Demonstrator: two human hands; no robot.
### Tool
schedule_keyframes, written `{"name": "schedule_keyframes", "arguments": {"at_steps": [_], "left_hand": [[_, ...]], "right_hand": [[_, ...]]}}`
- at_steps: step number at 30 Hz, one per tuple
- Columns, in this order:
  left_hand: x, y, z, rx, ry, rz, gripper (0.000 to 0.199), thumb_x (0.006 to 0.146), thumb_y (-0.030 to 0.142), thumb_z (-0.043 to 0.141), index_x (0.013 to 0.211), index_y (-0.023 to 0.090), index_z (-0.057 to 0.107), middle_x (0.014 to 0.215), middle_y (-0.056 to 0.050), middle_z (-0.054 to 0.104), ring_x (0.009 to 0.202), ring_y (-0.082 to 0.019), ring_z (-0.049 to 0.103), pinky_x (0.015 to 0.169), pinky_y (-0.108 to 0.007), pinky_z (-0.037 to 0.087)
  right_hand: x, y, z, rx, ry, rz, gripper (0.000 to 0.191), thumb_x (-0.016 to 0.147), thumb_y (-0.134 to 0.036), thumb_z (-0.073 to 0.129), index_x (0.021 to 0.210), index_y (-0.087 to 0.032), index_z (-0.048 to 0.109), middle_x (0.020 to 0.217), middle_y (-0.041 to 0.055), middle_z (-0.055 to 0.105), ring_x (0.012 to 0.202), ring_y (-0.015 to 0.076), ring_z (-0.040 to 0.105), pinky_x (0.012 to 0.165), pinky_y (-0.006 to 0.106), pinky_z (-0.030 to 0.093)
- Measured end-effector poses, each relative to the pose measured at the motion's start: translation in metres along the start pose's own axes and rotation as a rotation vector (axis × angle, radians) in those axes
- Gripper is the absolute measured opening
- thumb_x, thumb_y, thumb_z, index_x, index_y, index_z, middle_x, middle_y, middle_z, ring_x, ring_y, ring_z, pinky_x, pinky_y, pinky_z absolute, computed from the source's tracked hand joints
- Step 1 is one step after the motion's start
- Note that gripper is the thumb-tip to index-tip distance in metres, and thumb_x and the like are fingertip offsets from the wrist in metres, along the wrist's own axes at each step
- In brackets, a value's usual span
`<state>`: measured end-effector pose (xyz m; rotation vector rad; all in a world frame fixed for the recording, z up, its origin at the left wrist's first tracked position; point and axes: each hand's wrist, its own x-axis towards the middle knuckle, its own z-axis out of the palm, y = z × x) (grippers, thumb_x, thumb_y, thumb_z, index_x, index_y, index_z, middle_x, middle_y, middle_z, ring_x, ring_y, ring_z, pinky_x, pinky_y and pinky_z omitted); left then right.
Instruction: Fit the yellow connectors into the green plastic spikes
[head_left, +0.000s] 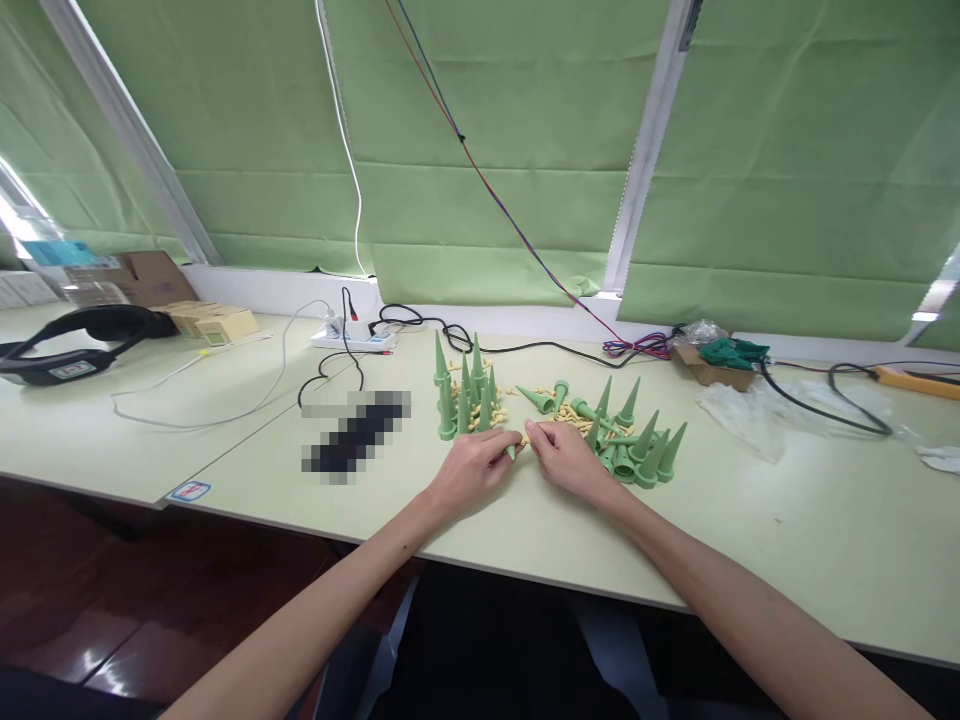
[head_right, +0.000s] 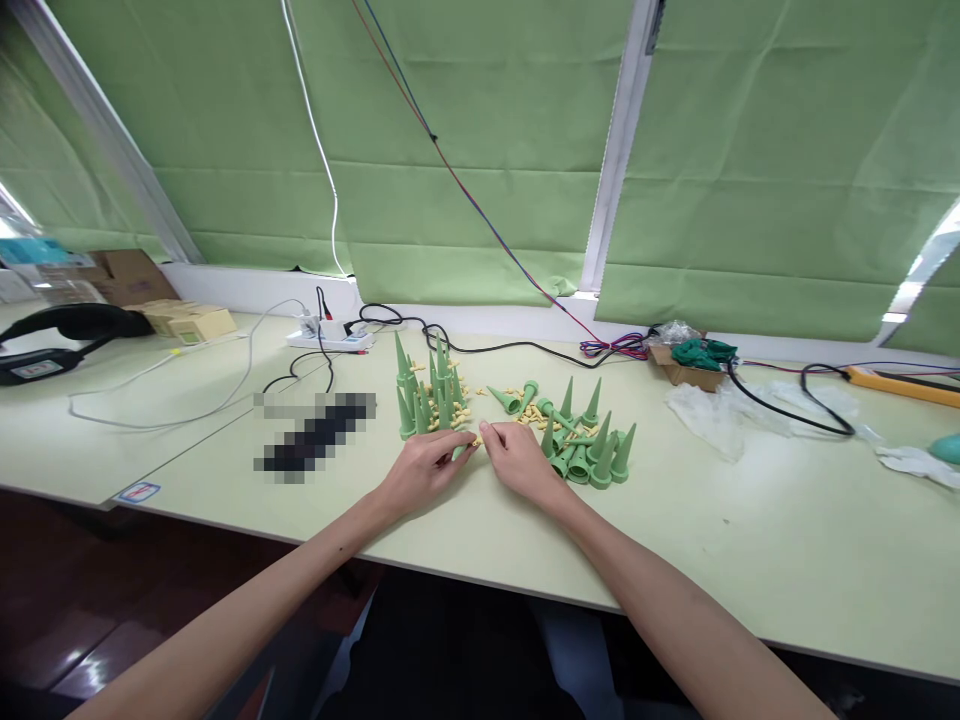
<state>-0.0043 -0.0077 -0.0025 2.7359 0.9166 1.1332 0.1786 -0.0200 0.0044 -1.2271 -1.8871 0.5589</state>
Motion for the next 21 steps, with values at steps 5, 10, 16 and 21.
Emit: {"name": "schedule_keyframes", "arguments": {"at_steps": [5, 10, 16, 21], "left_hand": [[0.001, 0.001, 0.000, 0.006, -0.011, 0.003, 0.021, 0.092, 0.019, 0.046, 0.099, 0.019, 0.066, 0.078, -0.004, 0.068, 0.064, -0.012, 0.059, 0.061, -0.023, 0.044], [0.001, 0.004, -0.001, -0.002, -0.010, -0.012, 0.018, 0.094, 0.022, 0.047, 0.095, 0.019, 0.065, 0.080, -0.003, 0.069, 0.066, -0.012, 0.060, 0.062, -0.023, 0.043], [0.002, 0.005, 0.001, -0.004, 0.044, -0.137, 0.019, 0.091, 0.031, 0.052, 0.081, 0.018, 0.061, 0.066, 0.000, 0.062, 0.054, -0.010, 0.052, 0.055, -0.024, 0.038], [0.004, 0.003, 0.001, 0.037, 0.093, -0.286, 0.032, 0.090, 0.038, 0.052, 0.065, 0.018, 0.048, 0.057, 0.001, 0.054, 0.050, -0.011, 0.046, 0.053, -0.025, 0.035]], "right_hand": [[0.000, 0.001, 0.001, 0.076, -0.028, 0.084, 0.051, 0.098, -0.049, 0.032, 0.055, -0.021, 0.035, 0.043, -0.0046, 0.034, 0.044, 0.0115, 0.033, 0.050, 0.027, 0.027], [0.001, -0.002, 0.001, 0.106, -0.021, 0.119, 0.052, 0.097, -0.050, 0.033, 0.053, -0.022, 0.033, 0.040, -0.0045, 0.034, 0.042, 0.0116, 0.034, 0.049, 0.028, 0.028], [0.000, -0.008, 0.001, 0.046, 0.056, 0.100, 0.057, 0.098, -0.048, 0.033, 0.049, -0.020, 0.042, 0.043, -0.0013, 0.044, 0.045, 0.0129, 0.043, 0.056, 0.028, 0.035], [-0.003, -0.010, 0.000, -0.054, 0.126, -0.022, 0.051, 0.099, -0.043, 0.036, 0.055, -0.019, 0.045, 0.049, -0.0022, 0.046, 0.048, 0.0118, 0.042, 0.055, 0.027, 0.031]]}}
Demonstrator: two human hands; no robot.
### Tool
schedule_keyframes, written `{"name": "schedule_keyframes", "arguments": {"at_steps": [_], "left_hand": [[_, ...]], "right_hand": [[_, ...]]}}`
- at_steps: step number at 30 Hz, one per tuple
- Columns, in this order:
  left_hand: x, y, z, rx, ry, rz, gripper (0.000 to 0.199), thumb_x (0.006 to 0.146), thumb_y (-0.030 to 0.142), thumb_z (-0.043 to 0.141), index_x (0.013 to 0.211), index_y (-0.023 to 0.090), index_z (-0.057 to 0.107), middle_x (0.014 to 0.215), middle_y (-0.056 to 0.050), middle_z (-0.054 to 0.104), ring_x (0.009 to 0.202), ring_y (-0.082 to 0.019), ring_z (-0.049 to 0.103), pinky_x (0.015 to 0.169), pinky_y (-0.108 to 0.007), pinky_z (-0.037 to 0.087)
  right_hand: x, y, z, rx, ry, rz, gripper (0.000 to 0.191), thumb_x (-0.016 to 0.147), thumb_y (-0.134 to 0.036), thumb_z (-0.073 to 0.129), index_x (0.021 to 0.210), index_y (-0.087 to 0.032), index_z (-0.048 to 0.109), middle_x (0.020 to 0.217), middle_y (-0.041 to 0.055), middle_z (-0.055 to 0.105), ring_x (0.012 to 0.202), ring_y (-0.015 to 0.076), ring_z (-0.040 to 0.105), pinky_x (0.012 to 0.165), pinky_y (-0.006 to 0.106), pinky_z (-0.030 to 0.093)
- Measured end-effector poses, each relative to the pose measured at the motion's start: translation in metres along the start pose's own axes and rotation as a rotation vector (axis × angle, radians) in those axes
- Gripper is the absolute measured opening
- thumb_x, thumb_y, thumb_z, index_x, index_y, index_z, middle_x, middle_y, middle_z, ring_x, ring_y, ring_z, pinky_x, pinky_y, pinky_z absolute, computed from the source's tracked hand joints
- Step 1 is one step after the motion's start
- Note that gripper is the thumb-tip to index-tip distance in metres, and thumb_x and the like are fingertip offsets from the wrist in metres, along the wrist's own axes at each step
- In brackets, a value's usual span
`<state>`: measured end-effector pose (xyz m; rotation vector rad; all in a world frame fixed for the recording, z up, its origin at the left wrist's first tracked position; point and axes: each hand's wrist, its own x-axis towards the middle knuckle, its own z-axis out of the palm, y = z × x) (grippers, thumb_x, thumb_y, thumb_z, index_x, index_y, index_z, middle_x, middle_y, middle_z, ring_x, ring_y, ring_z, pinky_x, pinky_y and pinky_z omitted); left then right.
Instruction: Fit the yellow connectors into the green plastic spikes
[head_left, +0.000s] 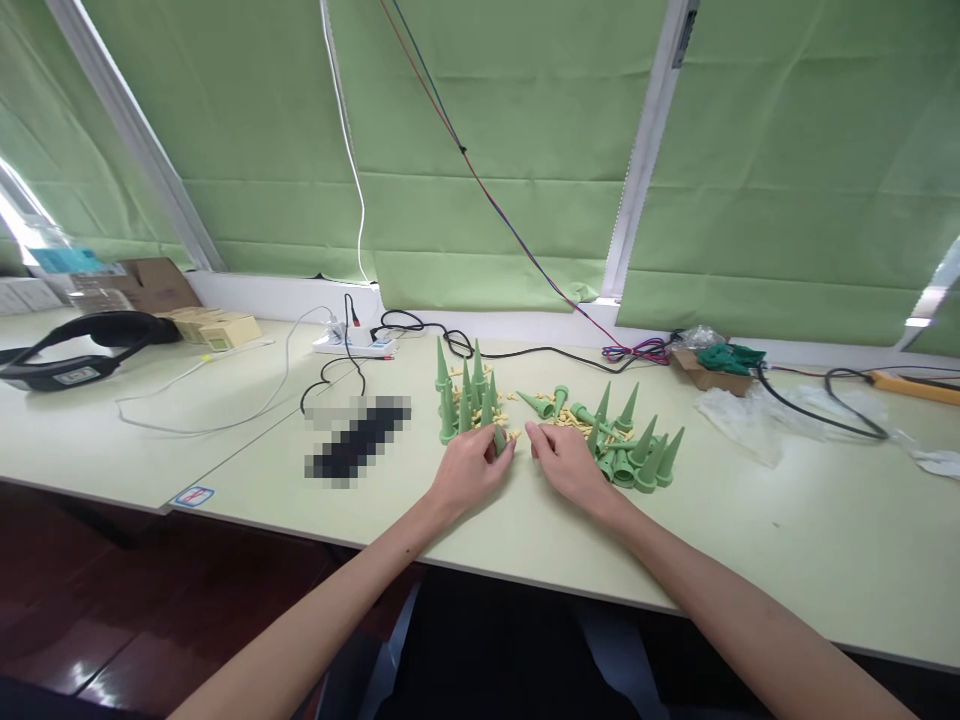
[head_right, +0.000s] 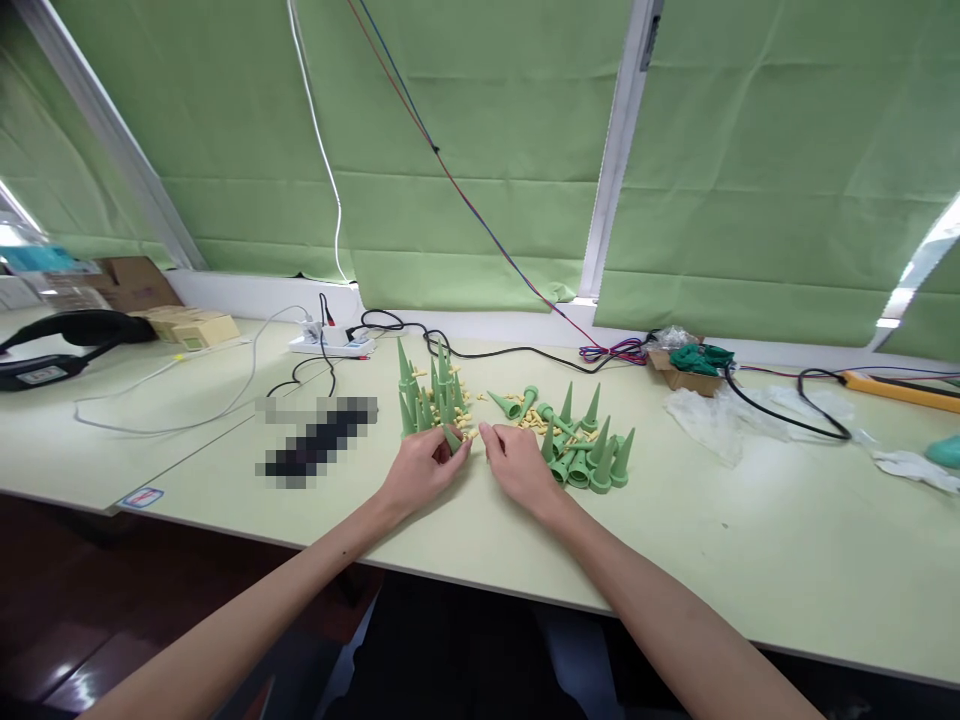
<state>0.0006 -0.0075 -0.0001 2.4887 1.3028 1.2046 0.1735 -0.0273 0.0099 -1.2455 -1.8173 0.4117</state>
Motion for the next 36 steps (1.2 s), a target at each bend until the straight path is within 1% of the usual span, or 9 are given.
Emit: {"name": "schedule_keyframes", "arguments": {"at_steps": [6, 11, 16, 20, 23, 26, 29, 33, 36], "left_hand": [[0.003, 0.002, -0.002, 0.040, -0.096, -0.106, 0.031, 0.088, 0.036, 0.052, 0.065, 0.020, 0.037, 0.055, 0.002, 0.051, 0.049, -0.012, 0.044, 0.050, -0.026, 0.028], [0.003, 0.005, -0.005, -0.050, -0.117, -0.171, 0.016, 0.087, 0.033, 0.053, 0.084, 0.022, 0.042, 0.058, 0.005, 0.051, 0.052, -0.013, 0.049, 0.052, -0.024, 0.033], [0.002, 0.008, -0.007, -0.079, -0.122, -0.174, 0.016, 0.087, 0.034, 0.052, 0.091, 0.022, 0.042, 0.058, 0.006, 0.051, 0.052, -0.014, 0.051, 0.053, -0.025, 0.035], [0.001, 0.007, -0.006, -0.081, -0.122, -0.176, 0.014, 0.087, 0.033, 0.050, 0.090, 0.023, 0.041, 0.058, 0.006, 0.050, 0.052, -0.014, 0.050, 0.053, -0.025, 0.035], [0.001, 0.004, -0.005, -0.076, -0.098, -0.192, 0.013, 0.089, 0.033, 0.049, 0.092, 0.023, 0.041, 0.058, 0.006, 0.049, 0.052, -0.014, 0.048, 0.052, -0.024, 0.034], [0.002, 0.002, -0.004, -0.071, -0.065, -0.196, 0.015, 0.089, 0.034, 0.050, 0.095, 0.023, 0.041, 0.059, 0.006, 0.049, 0.053, -0.014, 0.049, 0.052, -0.024, 0.034], [0.002, 0.001, -0.005, -0.094, -0.023, -0.200, 0.020, 0.088, 0.035, 0.054, 0.094, 0.023, 0.039, 0.060, 0.006, 0.050, 0.054, -0.014, 0.048, 0.052, -0.024, 0.034], [-0.001, 0.001, -0.004, -0.121, 0.071, -0.145, 0.025, 0.089, 0.039, 0.054, 0.085, 0.023, 0.036, 0.059, 0.007, 0.044, 0.049, -0.011, 0.041, 0.050, -0.023, 0.032], [-0.004, 0.002, -0.002, -0.118, 0.006, 0.026, 0.026, 0.092, 0.036, 0.048, 0.074, 0.021, 0.036, 0.055, 0.006, 0.039, 0.046, -0.009, 0.035, 0.050, -0.023, 0.028]], "right_hand": [[-0.004, 0.000, 0.002, -0.042, -0.028, -0.080, 0.045, 0.100, -0.039, 0.036, 0.059, -0.020, 0.038, 0.052, -0.0040, 0.043, 0.050, 0.0110, 0.037, 0.055, 0.026, 0.028], [-0.006, -0.001, 0.003, -0.083, -0.043, -0.089, 0.041, 0.100, -0.035, 0.038, 0.062, -0.020, 0.040, 0.053, -0.0040, 0.045, 0.050, 0.0111, 0.039, 0.056, 0.026, 0.029], [-0.009, -0.004, 0.003, -0.161, -0.037, -0.108, 0.036, 0.100, -0.030, 0.039, 0.067, -0.020, 0.046, 0.058, -0.0027, 0.051, 0.053, 0.0117, 0.044, 0.058, 0.025, 0.031], [-0.013, -0.014, -0.002, -0.322, -0.030, -0.188, 0.029, 0.100, -0.027, 0.038, 0.077, -0.018, 0.052, 0.066, 0.0004, 0.058, 0.057, 0.0131, 0.049, 0.058, 0.025, 0.031], [-0.010, -0.030, -0.014, -0.496, -0.055, -0.254, 0.028, 0.100, -0.028, 0.037, 0.083, -0.017, 0.056, 0.070, 0.0028, 0.061, 0.057, 0.0141, 0.051, 0.056, 0.026, 0.028], [0.004, -0.047, -0.031, -0.636, -0.083, -0.237, 0.028, 0.101, -0.029, 0.036, 0.086, -0.018, 0.057, 0.073, 0.0043, 0.063, 0.060, 0.0152, 0.054, 0.054, 0.026, 0.026], [0.032, -0.055, -0.048, -0.758, -0.126, -0.174, 0.025, 0.099, -0.029, 0.038, 0.090, -0.018, 0.058, 0.080, 0.0066, 0.066, 0.067, 0.0179, 0.059, 0.056, 0.027, 0.029], [0.074, -0.045, -0.059, -0.884, -0.241, -0.063, 0.024, 0.098, -0.028, 0.040, 0.100, -0.016, 0.060, 0.101, 0.0135, 0.067, 0.090, 0.0236, 0.063, 0.067, 0.028, 0.039], [0.096, -0.033, -0.055, -0.955, -0.397, 0.026, 0.022, 0.095, -0.026, 0.046, 0.106, -0.015, 0.062, 0.111, 0.0168, 0.065, 0.099, 0.0266, 0.063, 0.073, 0.031, 0.044]]}}
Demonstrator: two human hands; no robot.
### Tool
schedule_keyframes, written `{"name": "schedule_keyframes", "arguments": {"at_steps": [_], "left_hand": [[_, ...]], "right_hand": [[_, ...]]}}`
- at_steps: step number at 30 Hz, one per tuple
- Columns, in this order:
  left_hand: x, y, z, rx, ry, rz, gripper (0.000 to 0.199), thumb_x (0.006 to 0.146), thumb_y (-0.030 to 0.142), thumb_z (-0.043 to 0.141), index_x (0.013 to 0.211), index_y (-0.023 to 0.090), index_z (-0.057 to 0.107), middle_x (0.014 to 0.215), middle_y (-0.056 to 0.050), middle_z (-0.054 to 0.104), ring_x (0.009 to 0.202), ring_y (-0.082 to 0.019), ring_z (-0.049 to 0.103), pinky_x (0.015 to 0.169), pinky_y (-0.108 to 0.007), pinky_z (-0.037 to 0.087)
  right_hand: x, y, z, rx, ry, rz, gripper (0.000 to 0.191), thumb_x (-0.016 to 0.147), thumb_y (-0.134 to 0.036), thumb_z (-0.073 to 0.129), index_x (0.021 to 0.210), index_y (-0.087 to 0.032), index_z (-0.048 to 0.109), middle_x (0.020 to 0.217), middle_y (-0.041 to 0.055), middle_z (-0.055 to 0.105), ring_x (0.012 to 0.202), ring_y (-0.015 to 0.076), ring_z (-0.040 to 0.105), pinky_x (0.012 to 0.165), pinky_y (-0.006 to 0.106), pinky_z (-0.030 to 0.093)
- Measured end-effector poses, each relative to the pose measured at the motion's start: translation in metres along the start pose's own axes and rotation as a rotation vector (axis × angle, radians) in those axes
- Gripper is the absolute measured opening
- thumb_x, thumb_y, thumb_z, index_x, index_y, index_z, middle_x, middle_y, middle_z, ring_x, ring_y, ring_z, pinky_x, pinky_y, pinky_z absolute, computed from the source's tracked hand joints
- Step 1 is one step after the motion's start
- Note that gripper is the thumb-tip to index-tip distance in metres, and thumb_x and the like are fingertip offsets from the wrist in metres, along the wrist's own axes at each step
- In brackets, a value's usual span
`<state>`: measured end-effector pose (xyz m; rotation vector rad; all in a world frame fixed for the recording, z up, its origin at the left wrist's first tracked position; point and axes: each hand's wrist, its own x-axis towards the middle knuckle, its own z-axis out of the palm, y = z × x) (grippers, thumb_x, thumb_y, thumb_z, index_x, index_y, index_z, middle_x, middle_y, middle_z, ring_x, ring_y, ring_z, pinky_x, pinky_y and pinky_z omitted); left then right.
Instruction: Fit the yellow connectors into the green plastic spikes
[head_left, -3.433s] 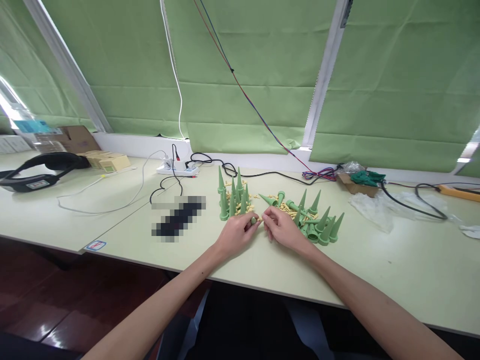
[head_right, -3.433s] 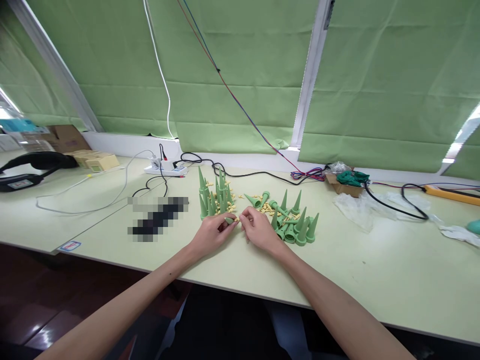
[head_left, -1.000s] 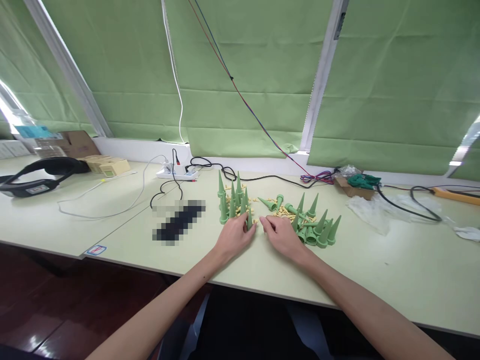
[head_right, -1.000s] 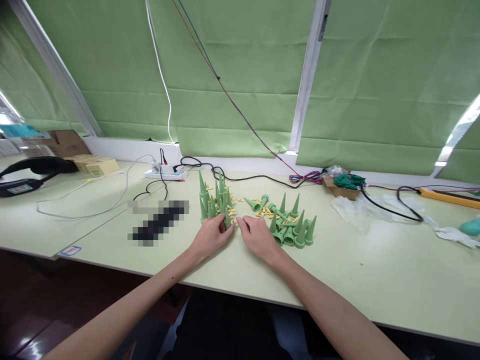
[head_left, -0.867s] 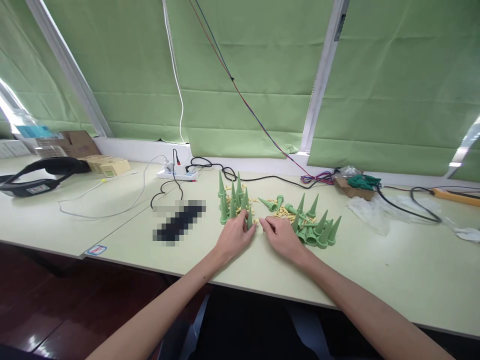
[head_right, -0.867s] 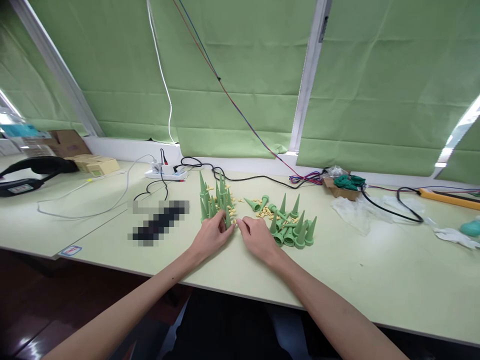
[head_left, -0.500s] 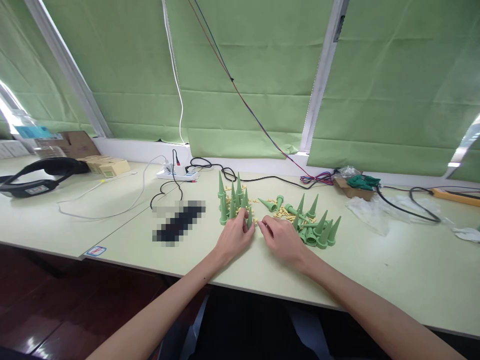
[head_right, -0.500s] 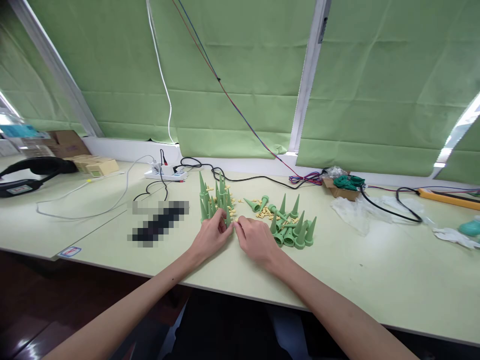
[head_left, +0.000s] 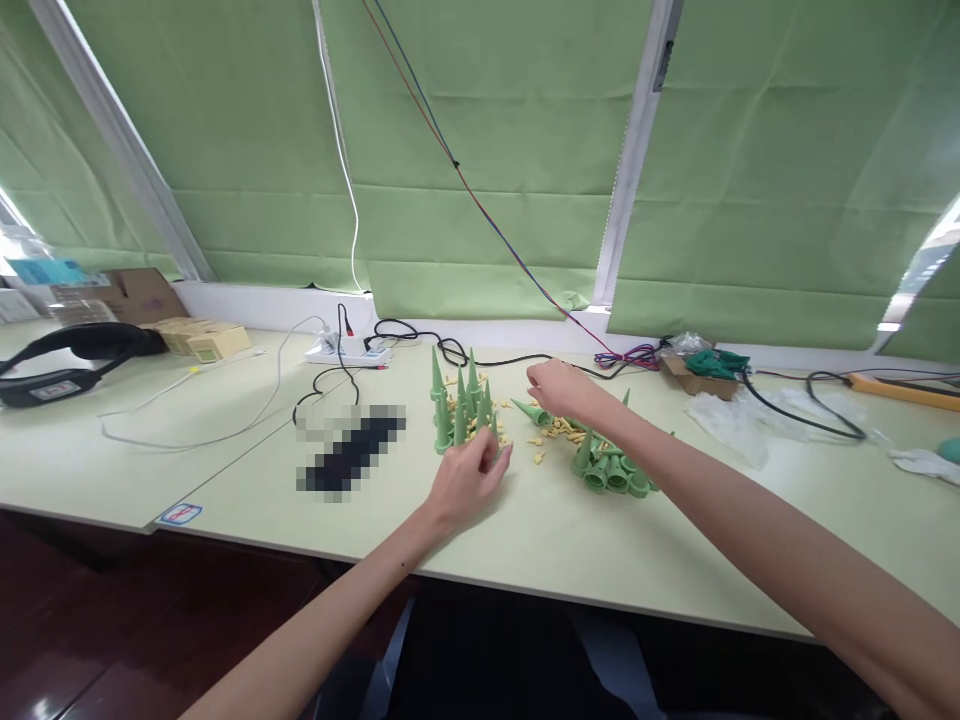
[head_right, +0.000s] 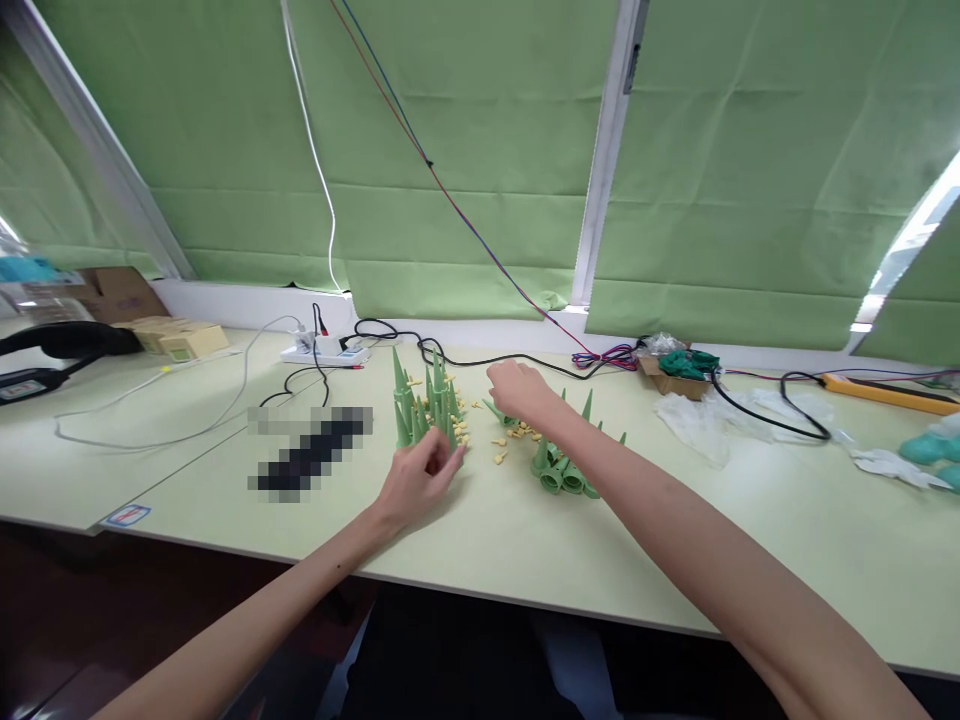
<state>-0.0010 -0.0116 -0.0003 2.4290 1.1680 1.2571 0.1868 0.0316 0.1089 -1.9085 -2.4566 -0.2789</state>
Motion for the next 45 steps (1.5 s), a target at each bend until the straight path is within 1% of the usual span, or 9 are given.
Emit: {"name": "schedule_keyframes", "arguments": {"at_steps": [3, 5, 19, 24, 28, 32, 34, 40, 45], "left_hand": [[-0.002, 0.003, 0.001, 0.044, -0.189, 0.187, 0.029, 0.094, 0.032, 0.045, 0.068, 0.019, 0.040, 0.053, 0.005, 0.039, 0.047, -0.008, 0.034, 0.050, -0.024, 0.025], [-0.002, 0.005, 0.000, 0.080, -0.240, 0.240, 0.034, 0.093, 0.030, 0.044, 0.063, 0.018, 0.037, 0.052, 0.004, 0.038, 0.047, -0.008, 0.032, 0.050, -0.025, 0.024], [-0.002, 0.010, -0.001, 0.092, -0.286, 0.201, 0.035, 0.092, 0.028, 0.042, 0.059, 0.018, 0.041, 0.052, 0.002, 0.042, 0.047, -0.010, 0.033, 0.051, -0.027, 0.023], [-0.001, 0.010, -0.002, 0.054, -0.283, 0.173, 0.037, 0.094, 0.030, 0.042, 0.059, 0.018, 0.037, 0.052, 0.003, 0.038, 0.047, -0.009, 0.032, 0.051, -0.027, 0.023], [0.001, 0.010, -0.003, 0.011, -0.230, 0.095, 0.040, 0.097, 0.033, 0.038, 0.060, 0.018, 0.037, 0.052, 0.003, 0.036, 0.048, -0.010, 0.033, 0.052, -0.027, 0.024], [0.002, 0.008, -0.004, -0.032, -0.135, 0.030, 0.041, 0.098, 0.036, 0.036, 0.061, 0.018, 0.040, 0.054, 0.003, 0.040, 0.051, -0.010, 0.037, 0.054, -0.027, 0.028], [0.002, 0.007, -0.005, -0.054, -0.097, -0.002, 0.040, 0.099, 0.037, 0.033, 0.065, 0.018, 0.044, 0.056, 0.002, 0.044, 0.052, -0.010, 0.039, 0.055, -0.027, 0.031], [0.001, 0.008, -0.006, -0.158, 0.010, -0.116, 0.029, 0.097, 0.042, 0.037, 0.083, 0.019, 0.049, 0.058, 0.004, 0.047, 0.050, -0.010, 0.040, 0.052, -0.024, 0.032], [0.003, 0.010, -0.005, -0.205, -0.024, -0.116, 0.028, 0.093, 0.046, 0.048, 0.082, 0.020, 0.042, 0.058, 0.006, 0.046, 0.049, -0.009, 0.040, 0.050, -0.024, 0.030]], "right_hand": [[0.015, -0.001, 0.008, -0.015, -0.069, -0.030, 0.020, 0.090, -0.022, 0.055, 0.105, -0.014, 0.064, 0.112, 0.0182, 0.064, 0.100, 0.0275, 0.064, 0.073, 0.031, 0.047], [0.022, -0.005, 0.015, -0.028, -0.114, -0.048, 0.021, 0.085, -0.014, 0.057, 0.104, -0.012, 0.066, 0.110, 0.0188, 0.065, 0.099, 0.0277, 0.065, 0.074, 0.031, 0.048], [0.034, -0.018, 0.048, 0.026, -0.140, 0.012, 0.028, 0.080, -0.012, 0.064, 0.108, -0.013, 0.067, 0.111, 0.0212, 0.065, 0.102, 0.0290, 0.066, 0.081, 0.036, 0.050], [0.025, -0.016, 0.034, 0.081, -0.048, 0.034, 0.017, 0.083, -0.011, 0.061, 0.100, -0.010, 0.065, 0.106, 0.0209, 0.064, 0.094, 0.0276, 0.067, 0.074, 0.032, 0.049], [0.002, -0.018, 0.026, 0.156, 0.080, 0.036, 0.019, 0.095, -0.023, 0.048, 0.104, -0.010, 0.059, 0.103, 0.0180, 0.063, 0.092, 0.0253, 0.065, 0.072, 0.031, 0.048], [-0.029, -0.025, 0.038, 0.573, 0.465, -0.055, 0.020, 0.097, -0.027, 0.048, 0.109, -0.013, 0.056, 0.103, 0.0116, 0.066, 0.092, 0.0199, 0.063, 0.079, 0.030, 0.048], [-0.044, -0.030, 0.049, 0.751, 0.571, -0.077, 0.022, 0.096, -0.028, 0.050, 0.112, -0.015, 0.056, 0.105, 0.0102, 0.066, 0.084, 0.0172, 0.063, 0.077, 0.030, 0.049], [-0.073, -0.037, 0.083, 0.997, 0.616, -0.126, 0.024, 0.093, -0.030, 0.054, 0.112, -0.017, 0.057, 0.106, 0.0111, 0.066, 0.083, 0.0179, 0.063, 0.076, 0.032, 0.053], [-0.080, -0.038, 0.096, 0.974, 0.509, -0.249, 0.021, 0.093, -0.028, 0.054, 0.112, -0.018, 0.057, 0.105, 0.0083, 0.067, 0.082, 0.0169, 0.063, 0.077, 0.032, 0.052]]}}
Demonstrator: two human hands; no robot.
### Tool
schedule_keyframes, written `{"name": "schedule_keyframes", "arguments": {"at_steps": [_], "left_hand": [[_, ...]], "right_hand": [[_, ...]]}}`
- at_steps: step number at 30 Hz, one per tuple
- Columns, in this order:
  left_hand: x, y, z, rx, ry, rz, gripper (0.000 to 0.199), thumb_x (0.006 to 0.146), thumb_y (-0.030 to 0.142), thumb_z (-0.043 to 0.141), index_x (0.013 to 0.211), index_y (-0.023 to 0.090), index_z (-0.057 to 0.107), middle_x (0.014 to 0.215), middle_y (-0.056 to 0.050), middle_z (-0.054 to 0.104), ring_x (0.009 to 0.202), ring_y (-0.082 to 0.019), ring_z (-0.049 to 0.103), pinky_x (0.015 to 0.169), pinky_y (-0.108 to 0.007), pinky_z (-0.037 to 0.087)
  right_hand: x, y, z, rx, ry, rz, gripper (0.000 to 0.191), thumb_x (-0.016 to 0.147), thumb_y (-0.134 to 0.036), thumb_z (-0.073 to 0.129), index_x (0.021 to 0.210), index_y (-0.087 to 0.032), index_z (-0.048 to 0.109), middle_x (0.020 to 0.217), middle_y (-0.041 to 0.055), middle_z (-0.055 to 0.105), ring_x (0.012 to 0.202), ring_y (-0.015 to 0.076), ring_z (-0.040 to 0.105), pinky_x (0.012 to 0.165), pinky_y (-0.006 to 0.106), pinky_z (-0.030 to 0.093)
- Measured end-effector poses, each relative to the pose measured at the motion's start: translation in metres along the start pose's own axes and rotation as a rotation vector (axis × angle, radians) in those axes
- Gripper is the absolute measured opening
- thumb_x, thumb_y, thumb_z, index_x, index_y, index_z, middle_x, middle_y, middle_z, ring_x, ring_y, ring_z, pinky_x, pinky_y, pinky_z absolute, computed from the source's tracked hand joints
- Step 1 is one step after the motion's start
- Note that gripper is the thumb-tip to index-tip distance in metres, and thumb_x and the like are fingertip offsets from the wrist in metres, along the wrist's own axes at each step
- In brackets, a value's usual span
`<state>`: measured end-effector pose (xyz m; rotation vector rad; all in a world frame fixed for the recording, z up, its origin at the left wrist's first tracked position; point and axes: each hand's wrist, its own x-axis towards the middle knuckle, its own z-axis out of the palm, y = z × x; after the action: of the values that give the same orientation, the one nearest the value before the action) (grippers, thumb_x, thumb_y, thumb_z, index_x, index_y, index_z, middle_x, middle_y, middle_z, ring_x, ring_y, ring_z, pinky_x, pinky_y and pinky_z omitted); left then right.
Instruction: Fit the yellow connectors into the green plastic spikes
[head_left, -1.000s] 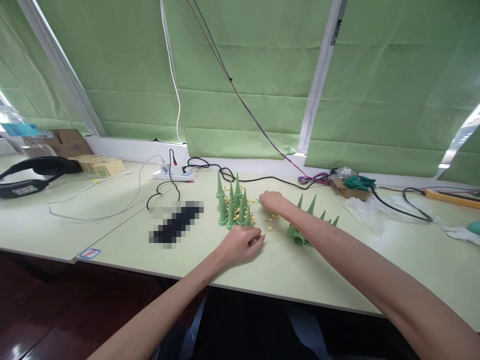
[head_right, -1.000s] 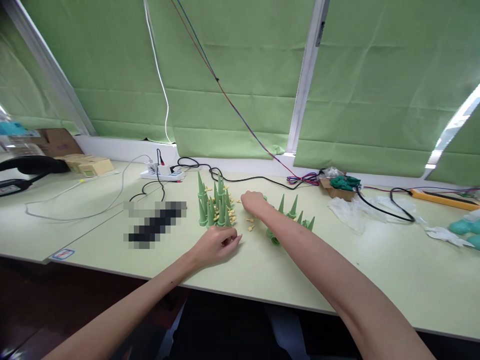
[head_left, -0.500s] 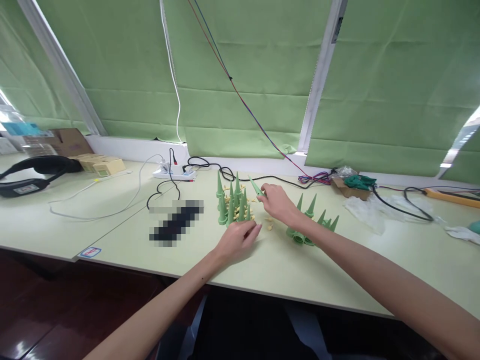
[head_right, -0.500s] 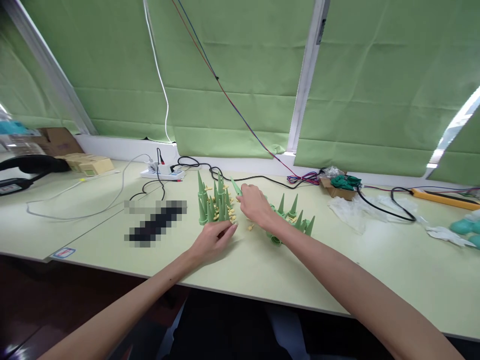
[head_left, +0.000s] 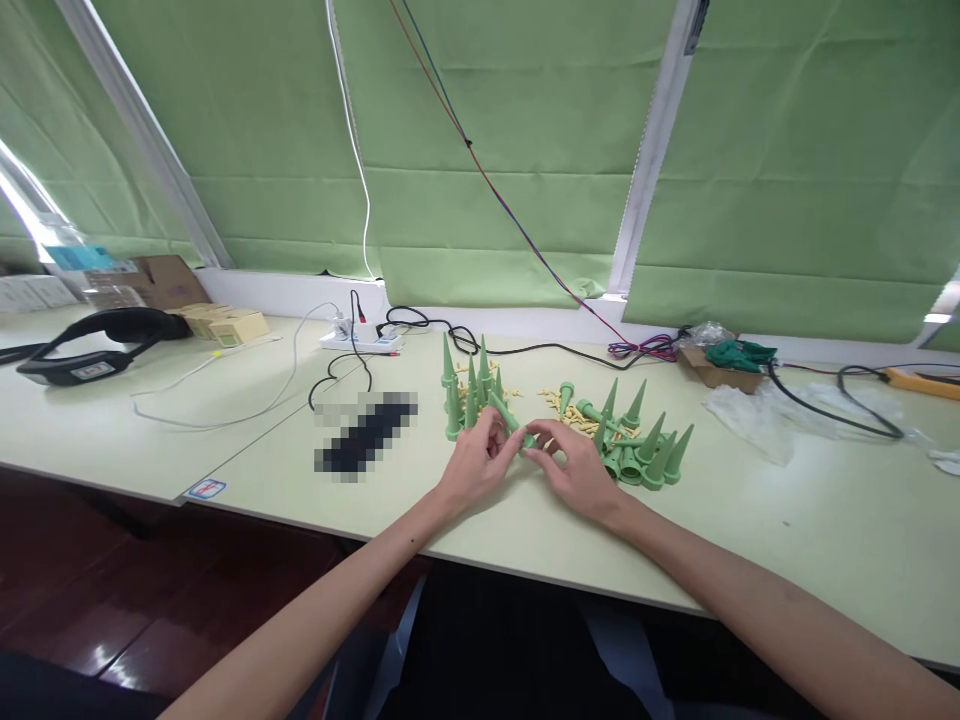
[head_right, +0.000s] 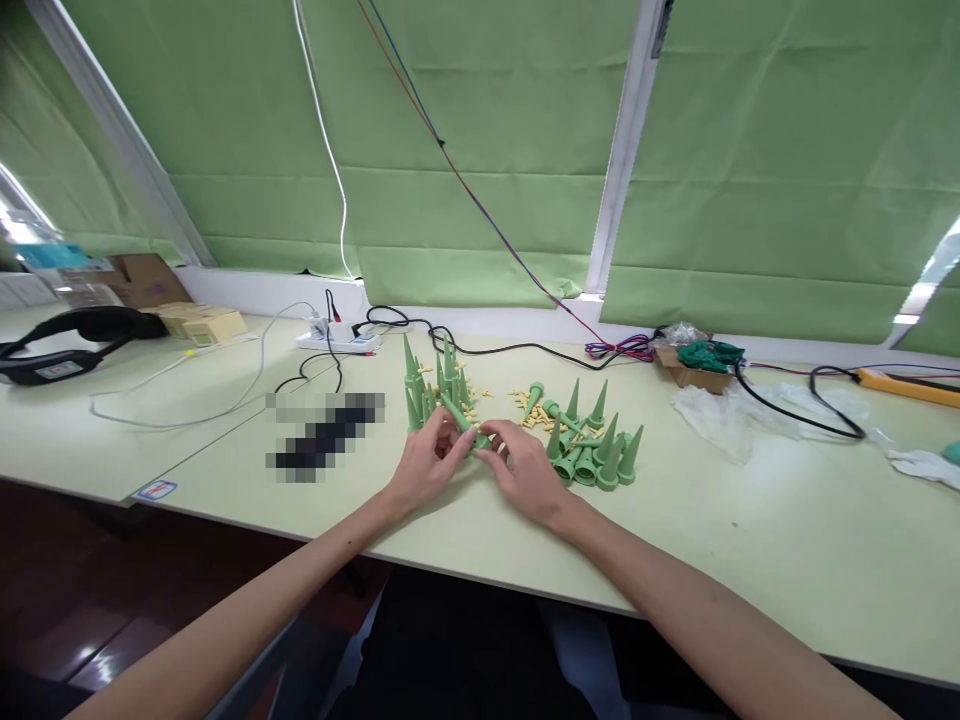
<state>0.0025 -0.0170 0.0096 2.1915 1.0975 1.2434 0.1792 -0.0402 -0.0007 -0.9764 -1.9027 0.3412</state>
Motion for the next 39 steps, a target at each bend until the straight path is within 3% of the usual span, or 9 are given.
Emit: {"name": "schedule_keyframes", "arguments": {"at_steps": [4, 9, 16, 23, 28, 34, 39], "left_hand": [[0.000, 0.001, 0.001, 0.041, -0.061, 0.010, 0.032, 0.092, 0.044, 0.049, 0.073, 0.020, 0.037, 0.057, 0.005, 0.048, 0.049, -0.009, 0.042, 0.049, -0.024, 0.030], [0.000, 0.000, 0.001, 0.074, -0.013, -0.001, 0.029, 0.091, 0.039, 0.049, 0.071, 0.020, 0.038, 0.056, 0.005, 0.047, 0.048, -0.009, 0.041, 0.048, -0.024, 0.030], [0.000, -0.002, 0.003, 0.112, 0.012, 0.019, 0.029, 0.088, 0.035, 0.051, 0.069, 0.020, 0.036, 0.054, 0.005, 0.044, 0.048, -0.009, 0.041, 0.050, -0.024, 0.031], [0.001, -0.003, 0.003, 0.171, -0.081, 0.023, 0.028, 0.089, 0.035, 0.050, 0.068, 0.020, 0.037, 0.055, 0.005, 0.044, 0.050, -0.010, 0.041, 0.051, -0.025, 0.030], [0.001, -0.005, 0.003, 0.200, -0.143, 0.031, 0.022, 0.087, 0.034, 0.052, 0.074, 0.020, 0.042, 0.057, 0.005, 0.046, 0.053, -0.011, 0.043, 0.052, -0.025, 0.029], [-0.001, -0.002, 0.003, 0.210, -0.143, 0.058, 0.033, 0.090, 0.038, 0.049, 0.066, 0.020, 0.035, 0.057, 0.003, 0.045, 0.053, -0.011, 0.042, 0.052, -0.025, 0.029], [0.001, -0.002, 0.003, 0.233, -0.211, -0.022, 0.031, 0.091, 0.039, 0.047, 0.068, 0.020, 0.037, 0.059, 0.002, 0.048, 0.053, -0.012, 0.044, 0.050, -0.026, 0.027]], "right_hand": [[0.000, -0.002, -0.001, -0.003, -0.079, -0.003, 0.018, 0.092, -0.024, 0.054, 0.109, -0.018, 0.059, 0.099, 0.0062, 0.067, 0.079, 0.0160, 0.062, 0.075, 0.031, 0.052], [0.002, -0.005, -0.006, -0.035, -0.128, 0.005, 0.033, 0.088, -0.022, 0.055, 0.121, -0.018, 0.054, 0.112, 0.0100, 0.064, 0.081, 0.0168, 0.061, 0.070, 0.031, 0.052], [0.003, 0.005, -0.007, -0.241, -0.123, 0.089, 0.042, 0.083, -0.013, 0.049, 0.125, -0.016, 0.048, 0.124, 0.0128, 0.056, 0.072, 0.0147, 0.059, 0.083, 0.037, 0.050], [0.003, 0.007, -0.007, -0.432, -0.157, 0.195, 0.040, 0.087, -0.012, 0.046, 0.127, -0.011, 0.049, 0.123, 0.0156, 0.055, 0.111, 0.0256, 0.055, 0.093, 0.036, 0.044], [0.003, 0.009, -0.007, -0.477, -0.200, 0.224, 0.035, 0.089, -0.011, 0.045, 0.124, -0.012, 0.051, 0.116, 0.0148, 0.056, 0.108, 0.0246, 0.056, 0.090, 0.034, 0.044], [0.004, 0.006, -0.007, -0.504, -0.229, 0.243, 0.032, 0.091, -0.010, 0.042, 0.121, -0.012, 0.052, 0.114, 0.0141, 0.057, 0.107, 0.0236, 0.057, 0.091, 0.033, 0.043], [0.005, 0.001, -0.008, -0.532, -0.236, 0.265, 0.032, 0.093, -0.013, 0.043, 0.124, -0.011, 0.050, 0.116, 0.0148, 0.056, 0.108, 0.0236, 0.057, 0.092, 0.032, 0.043]]}}
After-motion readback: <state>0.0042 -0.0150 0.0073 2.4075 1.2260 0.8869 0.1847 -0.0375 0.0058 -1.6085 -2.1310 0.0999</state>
